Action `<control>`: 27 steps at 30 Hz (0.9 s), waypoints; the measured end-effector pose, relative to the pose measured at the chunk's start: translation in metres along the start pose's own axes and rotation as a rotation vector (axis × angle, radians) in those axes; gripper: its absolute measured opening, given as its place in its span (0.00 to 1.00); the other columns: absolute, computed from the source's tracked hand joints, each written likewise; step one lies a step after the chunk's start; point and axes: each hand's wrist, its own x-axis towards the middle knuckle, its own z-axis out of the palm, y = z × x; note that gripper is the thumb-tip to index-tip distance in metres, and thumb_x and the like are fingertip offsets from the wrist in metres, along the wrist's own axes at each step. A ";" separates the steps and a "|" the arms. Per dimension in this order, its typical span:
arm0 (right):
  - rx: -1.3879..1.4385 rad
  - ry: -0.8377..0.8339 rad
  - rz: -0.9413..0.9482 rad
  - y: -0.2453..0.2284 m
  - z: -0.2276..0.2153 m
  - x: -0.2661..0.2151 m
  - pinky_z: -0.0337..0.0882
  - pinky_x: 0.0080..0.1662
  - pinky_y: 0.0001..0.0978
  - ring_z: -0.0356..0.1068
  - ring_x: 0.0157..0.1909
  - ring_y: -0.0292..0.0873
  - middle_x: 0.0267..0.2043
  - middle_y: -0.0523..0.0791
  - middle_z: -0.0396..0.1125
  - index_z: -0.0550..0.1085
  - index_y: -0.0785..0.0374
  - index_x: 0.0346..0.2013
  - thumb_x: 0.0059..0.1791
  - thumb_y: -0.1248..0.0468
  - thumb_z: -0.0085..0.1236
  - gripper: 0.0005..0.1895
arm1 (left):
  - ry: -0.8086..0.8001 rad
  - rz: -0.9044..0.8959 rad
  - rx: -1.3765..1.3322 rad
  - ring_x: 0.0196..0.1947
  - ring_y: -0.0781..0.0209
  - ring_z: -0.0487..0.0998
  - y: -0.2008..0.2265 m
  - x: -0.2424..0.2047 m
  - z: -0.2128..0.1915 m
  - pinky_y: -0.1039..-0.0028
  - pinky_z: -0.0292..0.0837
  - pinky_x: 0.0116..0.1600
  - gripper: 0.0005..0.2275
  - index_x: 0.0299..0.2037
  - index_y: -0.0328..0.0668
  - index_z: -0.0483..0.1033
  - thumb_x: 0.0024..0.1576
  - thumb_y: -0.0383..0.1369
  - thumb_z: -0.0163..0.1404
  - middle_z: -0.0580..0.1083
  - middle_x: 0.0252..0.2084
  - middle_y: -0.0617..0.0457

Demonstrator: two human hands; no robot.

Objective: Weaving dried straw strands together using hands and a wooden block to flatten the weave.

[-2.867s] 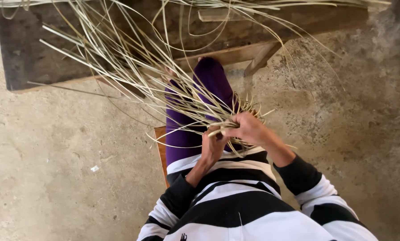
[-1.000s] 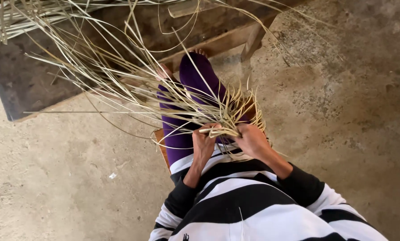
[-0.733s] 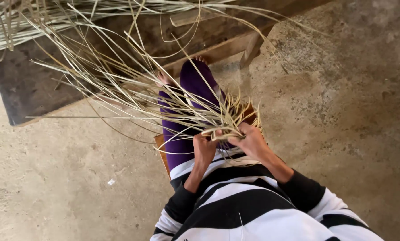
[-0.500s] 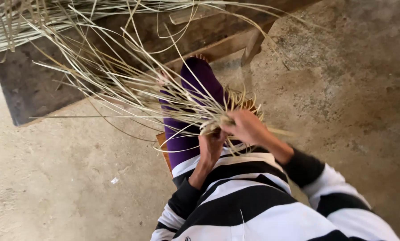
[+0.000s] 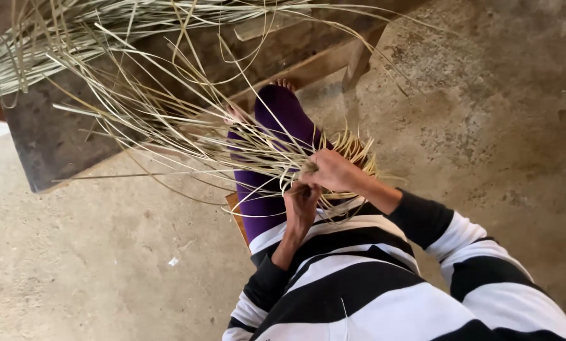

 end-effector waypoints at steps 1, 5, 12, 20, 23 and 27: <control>0.132 -0.065 -0.040 -0.005 -0.001 -0.001 0.64 0.28 0.40 0.60 0.19 0.41 0.20 0.48 0.65 0.71 0.65 0.19 0.48 0.62 0.53 0.14 | 0.009 -0.034 -0.003 0.14 0.64 0.59 -0.006 0.001 0.000 0.70 0.58 0.28 0.13 0.15 0.36 0.65 0.51 0.30 0.47 0.65 0.11 0.48; 0.343 -0.190 -0.083 -0.050 -0.025 -0.035 0.64 0.28 0.28 0.62 0.23 0.38 0.23 0.46 0.65 0.71 0.67 0.27 0.40 0.59 0.60 0.13 | 0.045 0.038 0.037 0.26 0.69 0.58 0.020 -0.004 -0.004 0.70 0.60 0.28 0.09 0.14 0.28 0.72 0.46 0.23 0.50 0.68 0.11 0.42; -0.360 0.043 0.033 -0.002 -0.006 0.000 0.61 0.24 0.31 0.57 0.15 0.39 0.18 0.44 0.58 0.67 0.67 0.26 0.48 0.60 0.51 0.12 | 0.116 -0.046 0.107 0.15 0.60 0.67 0.021 0.000 -0.005 0.74 0.62 0.26 0.09 0.22 0.38 0.76 0.51 0.34 0.51 0.68 0.13 0.49; -0.311 0.221 -0.057 0.004 0.014 -0.045 0.70 0.32 0.36 0.69 0.24 0.46 0.24 0.47 0.67 0.73 0.66 0.31 0.44 0.59 0.59 0.12 | 0.070 -0.125 0.028 0.24 0.73 0.63 0.043 -0.009 -0.016 0.74 0.64 0.30 0.09 0.22 0.42 0.76 0.50 0.37 0.52 0.71 0.17 0.50; -0.288 0.387 -0.026 0.044 0.031 -0.057 0.70 0.32 0.46 0.71 0.29 0.56 0.25 0.53 0.69 0.75 0.67 0.32 0.37 0.65 0.63 0.11 | -0.023 -0.200 -0.219 0.28 0.62 0.70 0.056 -0.006 -0.018 0.71 0.69 0.40 0.09 0.31 0.25 0.76 0.45 0.27 0.52 0.74 0.25 0.40; -0.370 0.554 -0.122 0.097 0.056 -0.051 0.71 0.35 0.43 0.72 0.34 0.54 0.28 0.48 0.71 0.76 0.60 0.31 0.33 0.67 0.62 0.12 | -0.069 -0.232 -0.257 0.24 0.72 0.68 0.041 -0.005 -0.013 0.78 0.70 0.34 0.08 0.27 0.36 0.79 0.51 0.34 0.55 0.75 0.20 0.50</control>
